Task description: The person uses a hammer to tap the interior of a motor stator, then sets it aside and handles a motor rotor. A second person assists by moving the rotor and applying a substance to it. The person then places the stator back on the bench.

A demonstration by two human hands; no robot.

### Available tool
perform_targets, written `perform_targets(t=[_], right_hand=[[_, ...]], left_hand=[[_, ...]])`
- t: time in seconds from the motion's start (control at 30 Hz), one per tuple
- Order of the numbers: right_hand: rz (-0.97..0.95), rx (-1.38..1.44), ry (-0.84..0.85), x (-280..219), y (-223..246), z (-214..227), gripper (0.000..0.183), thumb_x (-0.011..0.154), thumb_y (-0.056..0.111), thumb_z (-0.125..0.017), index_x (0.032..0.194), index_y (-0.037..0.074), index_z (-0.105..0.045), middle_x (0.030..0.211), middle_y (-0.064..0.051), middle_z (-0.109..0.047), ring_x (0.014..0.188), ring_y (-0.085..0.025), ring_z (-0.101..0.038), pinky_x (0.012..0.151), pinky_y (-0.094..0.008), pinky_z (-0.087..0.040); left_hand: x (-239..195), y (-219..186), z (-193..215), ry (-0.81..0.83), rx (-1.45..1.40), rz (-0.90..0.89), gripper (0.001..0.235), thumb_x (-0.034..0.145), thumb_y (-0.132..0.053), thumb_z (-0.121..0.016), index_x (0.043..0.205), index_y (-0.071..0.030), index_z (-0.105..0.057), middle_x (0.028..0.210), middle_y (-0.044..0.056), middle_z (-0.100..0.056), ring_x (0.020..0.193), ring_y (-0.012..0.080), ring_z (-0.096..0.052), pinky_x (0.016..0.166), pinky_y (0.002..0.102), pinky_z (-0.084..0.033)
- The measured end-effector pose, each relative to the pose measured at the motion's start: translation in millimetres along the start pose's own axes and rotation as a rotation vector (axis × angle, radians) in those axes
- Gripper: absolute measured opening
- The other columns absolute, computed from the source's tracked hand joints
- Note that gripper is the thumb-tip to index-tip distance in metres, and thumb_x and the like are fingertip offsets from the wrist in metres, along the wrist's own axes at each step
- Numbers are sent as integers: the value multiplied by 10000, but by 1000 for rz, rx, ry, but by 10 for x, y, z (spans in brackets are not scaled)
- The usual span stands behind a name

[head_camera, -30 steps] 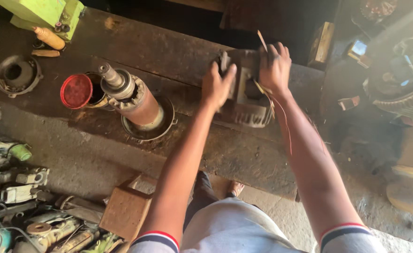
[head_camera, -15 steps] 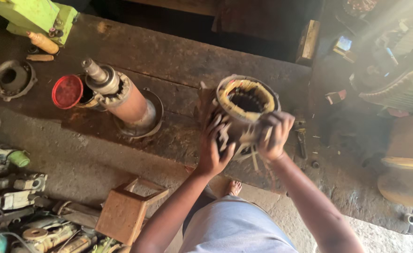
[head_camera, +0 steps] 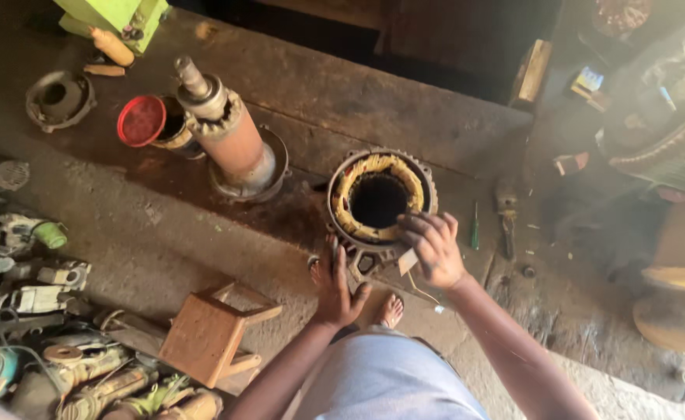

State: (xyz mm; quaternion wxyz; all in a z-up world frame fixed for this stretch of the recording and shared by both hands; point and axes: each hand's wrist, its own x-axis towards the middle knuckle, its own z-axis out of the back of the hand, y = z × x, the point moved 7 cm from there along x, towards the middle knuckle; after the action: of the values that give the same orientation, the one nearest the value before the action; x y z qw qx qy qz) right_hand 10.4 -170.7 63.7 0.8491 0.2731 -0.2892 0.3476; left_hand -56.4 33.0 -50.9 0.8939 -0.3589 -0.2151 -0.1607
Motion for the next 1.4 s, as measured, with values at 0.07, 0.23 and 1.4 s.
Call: perform_targets(t=[0.07, 0.23, 1.4], right_hand=[[-88, 0, 34, -28, -1, 203, 520, 662, 140, -673, 1173, 43, -669, 1291, -155, -673, 1224, -376, -578, 1033, -518, -372], [-562, -145, -130, -53, -169, 961, 374, 1135, 141, -544, 1484, 8, -513, 1410, -211, -613, 1263, -394, -659, 1056, -396, -556], [-790, -637, 351, 474, 380, 407, 430, 891, 98, -607, 1301, 174, -710, 1444, 50, -612, 767, -245, -691, 663, -388, -595]], left_hand=[[181, -253, 331, -81, -62, -113, 844, 934, -362, -639, 1600, -20, -249, 1649, 281, -281, 1519, 479, -328, 1228, 606, -269], [803, -596, 794, -59, -49, -251, 526, 1027, -229, -650, 1488, -53, -468, 1525, 202, -505, 1435, 384, -494, 1221, 535, -372], [1664, -786, 586, 180, -83, -350, 212, 939, -244, -662, 897, -54, -747, 790, 81, -693, 750, 284, -645, 846, 424, -483]])
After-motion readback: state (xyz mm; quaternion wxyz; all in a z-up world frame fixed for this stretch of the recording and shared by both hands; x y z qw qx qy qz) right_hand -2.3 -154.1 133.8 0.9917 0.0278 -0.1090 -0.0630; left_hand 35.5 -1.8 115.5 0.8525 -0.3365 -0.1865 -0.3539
